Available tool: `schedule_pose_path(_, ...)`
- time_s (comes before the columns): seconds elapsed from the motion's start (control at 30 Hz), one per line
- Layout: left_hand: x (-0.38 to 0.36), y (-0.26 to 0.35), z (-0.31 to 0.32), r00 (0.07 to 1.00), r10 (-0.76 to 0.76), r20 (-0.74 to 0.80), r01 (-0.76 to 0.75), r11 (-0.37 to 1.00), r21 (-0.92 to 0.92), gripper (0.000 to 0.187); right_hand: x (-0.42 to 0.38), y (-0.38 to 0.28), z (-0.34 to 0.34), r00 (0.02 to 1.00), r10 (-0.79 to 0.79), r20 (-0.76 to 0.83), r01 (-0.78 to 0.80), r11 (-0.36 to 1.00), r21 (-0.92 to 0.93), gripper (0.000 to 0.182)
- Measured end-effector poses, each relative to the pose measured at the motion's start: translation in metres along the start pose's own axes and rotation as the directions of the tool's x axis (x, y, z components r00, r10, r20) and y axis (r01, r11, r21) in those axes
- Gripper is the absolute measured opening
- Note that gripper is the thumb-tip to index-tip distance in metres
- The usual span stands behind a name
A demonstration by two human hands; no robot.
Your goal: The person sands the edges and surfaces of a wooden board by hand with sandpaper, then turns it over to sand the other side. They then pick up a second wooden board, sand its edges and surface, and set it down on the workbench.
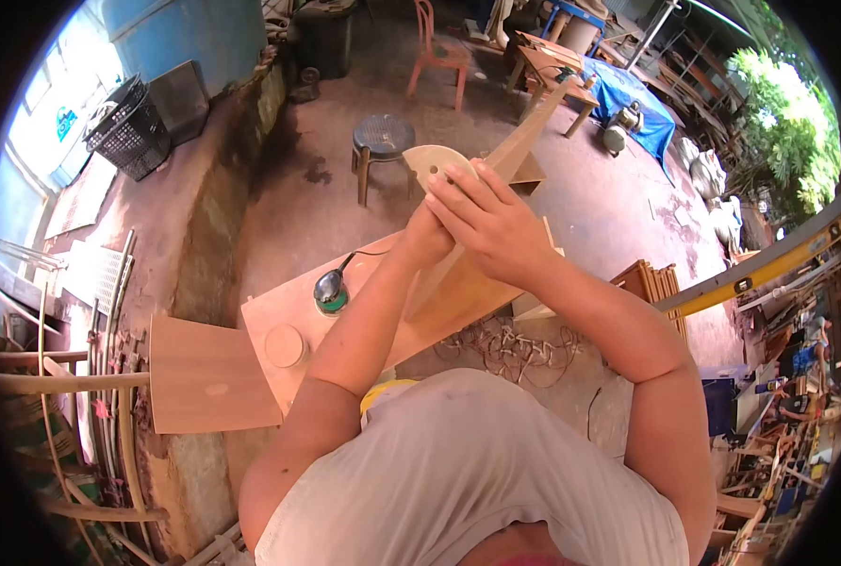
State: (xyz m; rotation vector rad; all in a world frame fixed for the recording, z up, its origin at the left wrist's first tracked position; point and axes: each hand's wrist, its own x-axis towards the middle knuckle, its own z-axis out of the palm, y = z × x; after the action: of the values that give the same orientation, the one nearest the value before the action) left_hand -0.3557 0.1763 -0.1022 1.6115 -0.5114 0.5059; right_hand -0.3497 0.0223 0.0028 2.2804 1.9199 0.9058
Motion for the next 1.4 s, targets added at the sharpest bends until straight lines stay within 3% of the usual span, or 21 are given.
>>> schedule_pose_path(0.1, 0.002, 0.0, 0.001, 0.999, 0.04, -0.036, -0.042, 0.996, -0.073, 0.053, -0.013, 0.003, -0.005, 1.0, -0.006, 0.026, 0.005, 0.999, 0.034, 0.05)
schedule_pose_path(0.17, 0.006, 0.004, 0.003, 0.998, 0.025, -0.064, -0.034, 0.989, -0.145, 0.062, -0.044, 0.004, -0.018, 0.996, 0.085, 0.015, -0.086, 0.994, 0.074, 0.048)
schedule_pose_path(0.3, 0.007, 0.004, -0.006, 0.999, -0.045, 0.001, 0.045, 0.995, -0.085, 0.067, -0.061, 0.004, -0.029, 0.99, 0.137, -0.013, -0.138, 0.99, -0.021, 0.047)
schedule_pose_path(0.37, 0.008, 0.006, -0.004, 0.999, -0.02, -0.036, 0.013, 0.981, -0.192, 0.063, -0.051, 0.0, -0.024, 0.99, 0.117, -0.073, -0.118, 0.993, -0.001, 0.048)
schedule_pose_path(0.47, 0.01, 0.005, -0.007, 0.996, 0.087, 0.002, -0.086, 0.996, -0.023, 0.062, -0.024, -0.011, -0.007, 0.988, 0.113, -0.108, -0.106, 0.992, 0.068, 0.047)
schedule_pose_path(0.6, 0.006, 0.006, -0.003, 0.998, 0.044, -0.05, -0.048, 0.996, -0.076, 0.059, -0.004, -0.012, 0.009, 0.99, 0.111, -0.086, -0.104, 0.991, 0.082, 0.047)
schedule_pose_path(0.7, 0.006, 0.0, -0.004, 0.994, 0.109, -0.032, -0.109, 0.994, 0.001, 0.055, -0.022, -0.003, 0.006, 0.993, 0.091, -0.075, -0.083, 0.991, 0.101, 0.046)
schedule_pose_path(0.77, 0.009, 0.001, 0.005, 0.981, -0.005, -0.196, -0.064, 0.937, -0.343, 0.047, -0.047, 0.008, 0.008, 0.979, 0.175, -0.106, -0.156, 0.974, 0.166, 0.05)
schedule_pose_path(0.8, 0.009, 0.004, 0.005, 0.981, -0.003, -0.196, -0.066, 0.936, -0.345, 0.047, -0.052, 0.015, 0.01, 0.979, 0.174, -0.105, -0.156, 0.974, 0.163, 0.05)
schedule_pose_path(0.87, 0.004, 0.01, 0.006, 0.94, 0.044, -0.338, -0.051, 0.999, -0.012, 0.041, -0.059, 0.024, 0.014, 0.897, 0.416, -0.148, -0.338, 0.862, 0.378, 0.055)
schedule_pose_path(0.9, 0.002, 0.004, 0.005, 0.944, 0.043, -0.326, -0.049, 0.999, -0.013, 0.041, -0.059, 0.026, 0.021, 0.891, 0.428, -0.15, -0.348, 0.858, 0.377, 0.055)
schedule_pose_path(0.97, 0.001, -0.016, 0.004, 0.869, 0.251, -0.426, -0.261, 0.965, 0.035, 0.034, -0.046, 0.023, 0.043, 0.861, 0.456, -0.225, -0.3, 0.814, 0.497, 0.061)
schedule_pose_path(1.0, 0.001, -0.018, 0.004, 0.875, 0.25, -0.415, -0.259, 0.965, 0.035, 0.034, -0.039, 0.017, 0.05, 0.855, 0.466, -0.229, -0.308, 0.81, 0.499, 0.061)
schedule_pose_path(1.07, 0.005, -0.017, 0.003, 0.784, 0.411, -0.465, -0.35, 0.912, 0.216, 0.03, -0.026, 0.01, 0.062, 0.908, 0.318, -0.273, -0.156, 0.861, 0.485, 0.06)
schedule_pose_path(1.1, 0.006, -0.014, 0.002, 0.789, 0.411, -0.457, -0.349, 0.912, 0.217, 0.03, -0.027, 0.014, 0.069, 0.904, 0.325, -0.277, -0.16, 0.859, 0.487, 0.06)
schedule_pose_path(1.3, 0.003, -0.009, -0.001, 0.869, 0.175, -0.463, -0.171, 0.984, 0.051, 0.031, -0.018, 0.023, 0.092, 0.793, 0.472, -0.386, -0.269, 0.839, 0.473, 0.053)
schedule_pose_path(1.37, 0.001, -0.013, 0.004, 0.808, -0.05, -0.587, -0.064, 0.983, -0.171, 0.034, -0.012, -0.012, 0.074, 0.889, 0.261, -0.375, -0.04, 0.862, 0.505, 0.049)
schedule_pose_path(1.4, 0.001, -0.012, 0.003, 0.809, -0.049, -0.585, -0.062, 0.984, -0.169, 0.034, -0.014, -0.007, 0.082, 0.888, 0.263, -0.377, -0.041, 0.862, 0.506, 0.049)
